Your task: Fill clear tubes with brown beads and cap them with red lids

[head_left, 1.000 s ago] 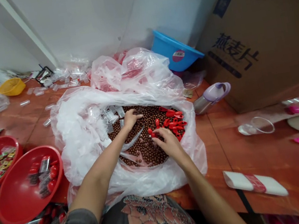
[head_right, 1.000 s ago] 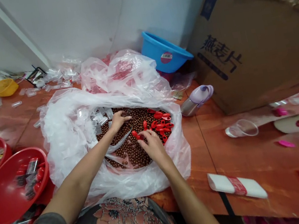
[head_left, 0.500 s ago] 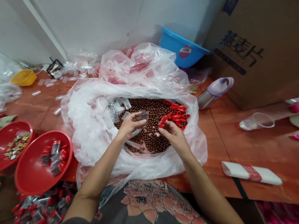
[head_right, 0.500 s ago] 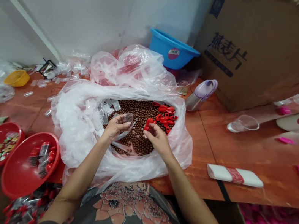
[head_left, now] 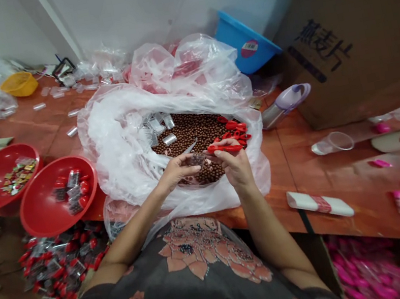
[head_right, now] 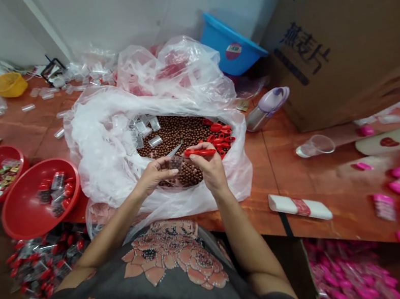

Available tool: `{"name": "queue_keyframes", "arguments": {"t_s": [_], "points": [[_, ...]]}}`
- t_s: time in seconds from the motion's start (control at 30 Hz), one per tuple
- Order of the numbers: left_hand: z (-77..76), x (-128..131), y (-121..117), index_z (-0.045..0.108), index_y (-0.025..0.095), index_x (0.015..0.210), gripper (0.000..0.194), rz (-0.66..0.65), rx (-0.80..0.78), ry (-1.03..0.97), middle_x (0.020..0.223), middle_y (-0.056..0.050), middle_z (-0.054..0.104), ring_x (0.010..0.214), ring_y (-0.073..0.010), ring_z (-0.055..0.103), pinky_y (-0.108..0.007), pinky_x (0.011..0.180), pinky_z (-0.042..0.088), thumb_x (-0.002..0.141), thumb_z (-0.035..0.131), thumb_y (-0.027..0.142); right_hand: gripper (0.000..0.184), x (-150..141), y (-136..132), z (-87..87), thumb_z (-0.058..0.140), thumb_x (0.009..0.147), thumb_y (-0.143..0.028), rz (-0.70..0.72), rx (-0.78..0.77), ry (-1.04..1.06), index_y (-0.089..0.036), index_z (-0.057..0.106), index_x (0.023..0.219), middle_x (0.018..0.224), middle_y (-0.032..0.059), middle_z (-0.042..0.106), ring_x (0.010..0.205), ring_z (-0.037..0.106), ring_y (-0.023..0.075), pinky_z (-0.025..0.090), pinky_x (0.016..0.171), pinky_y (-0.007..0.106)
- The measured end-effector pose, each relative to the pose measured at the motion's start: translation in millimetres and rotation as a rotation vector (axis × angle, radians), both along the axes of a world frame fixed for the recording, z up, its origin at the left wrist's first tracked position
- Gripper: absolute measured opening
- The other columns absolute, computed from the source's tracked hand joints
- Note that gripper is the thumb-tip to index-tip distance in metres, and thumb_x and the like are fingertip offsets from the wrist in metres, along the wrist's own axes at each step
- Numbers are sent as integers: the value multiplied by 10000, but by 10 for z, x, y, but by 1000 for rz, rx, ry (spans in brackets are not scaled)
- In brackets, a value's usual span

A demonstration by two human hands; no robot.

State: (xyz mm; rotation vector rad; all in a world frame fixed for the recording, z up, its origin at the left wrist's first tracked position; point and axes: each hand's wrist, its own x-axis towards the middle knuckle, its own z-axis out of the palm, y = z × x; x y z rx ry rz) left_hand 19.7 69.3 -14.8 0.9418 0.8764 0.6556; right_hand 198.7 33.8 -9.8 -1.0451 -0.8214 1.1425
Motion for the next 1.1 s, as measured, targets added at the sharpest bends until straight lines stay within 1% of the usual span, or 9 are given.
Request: {"name": "queue_keyframes", "arguments": {"t_s": [0.1, 0.23, 0.43, 0.63, 0.7, 0.83, 0.9, 1.03, 1.1], "points": [[6, -5, -78, 713, 134, 1067, 487, -13, 12, -16, 994, -88, 735, 812, -168, 676, -291, 748, 547, 611, 848, 240, 262, -67, -35, -55, 773, 719, -294, -37, 5, -31, -244, 562, 866, 989, -2, 744, 926, 721, 180, 562, 933, 414], [-3, -55, -136, 738, 148, 1074, 452, -60, 31, 6, 964, -83, 736, 793, -180, 686, -314, 758, 552, 641, 829, 242, 223, -116, -98, -156, 799, 718, -302, 53, 6, -103, -229, 606, 802, 1011, 21, 773, 991, 723, 206, 527, 997, 456], [-4, -145, -184, 743, 170, 1121, 458, -80, 88, 47, 1012, -90, 742, 860, -201, 698, -327, 817, 548, 673, 810, 238, 255, -30, -198, -163, 740, 804, -352, 179, 13, -372, -289, 749, 1051, 1119, 14, 760, 1080, 690, 212, 495, 1043, 459], [-4, -193, -192, 757, 166, 1064, 423, -68, 171, 72, 1006, -86, 751, 853, -198, 690, -325, 818, 545, 651, 821, 233, 235, 4, -246, -100, 641, 892, -349, 204, 187, -638, -317, 738, 1103, 1159, 12, 747, 1118, 671, 222, 492, 1034, 480], [5, -194, -207, 753, 154, 1061, 420, -47, 198, 71, 1004, -86, 748, 857, -196, 685, -321, 823, 540, 655, 820, 239, 325, -14, -260, -97, 649, 888, -371, 234, 243, -794, -307, 684, 1205, 1250, 35, 704, 1174, 638, 240, 475, 1048, 496], [40, -152, -259, 724, 141, 1060, 437, 18, 178, 53, 989, -72, 734, 833, -177, 670, -299, 785, 535, 659, 826, 281, 722, -77, -288, -156, 752, 789, -414, 232, 313, -1056, -267, 446, 1426, 1417, 108, 557, 1327, 502, 293, 404, 1116, 534], [50, -116, -274, 702, 143, 1036, 436, 44, 125, 24, 952, -63, 722, 792, -155, 658, -262, 717, 523, 676, 825, 357, 744, -111, -298, -200, 723, 813, -401, 196, 329, -1093, -263, 371, 1454, 1411, 121, 541, 1320, 503, 287, 408, 1115, 524], [40, -11, -287, 654, 145, 1048, 562, 59, -83, -55, 754, -61, 678, 641, -137, 622, -247, 596, 492, 865, 528, 661, 779, -184, -325, -235, 711, 814, -434, 210, 315, -1138, -243, 328, 1464, 1375, 128, 563, 1258, 552, 291, 439, 1075, 501], [32, 56, -309, 627, 153, 1121, 592, 78, -136, -60, 667, -42, 641, 573, -131, 597, -250, 569, 485, 907, 432, 670, 767, -227, -343, -225, 708, 803, -456, 228, 304, -1183, -226, 360, 1447, 1346, 135, 588, 1216, 575, 304, 438, 1060, 504]]}}
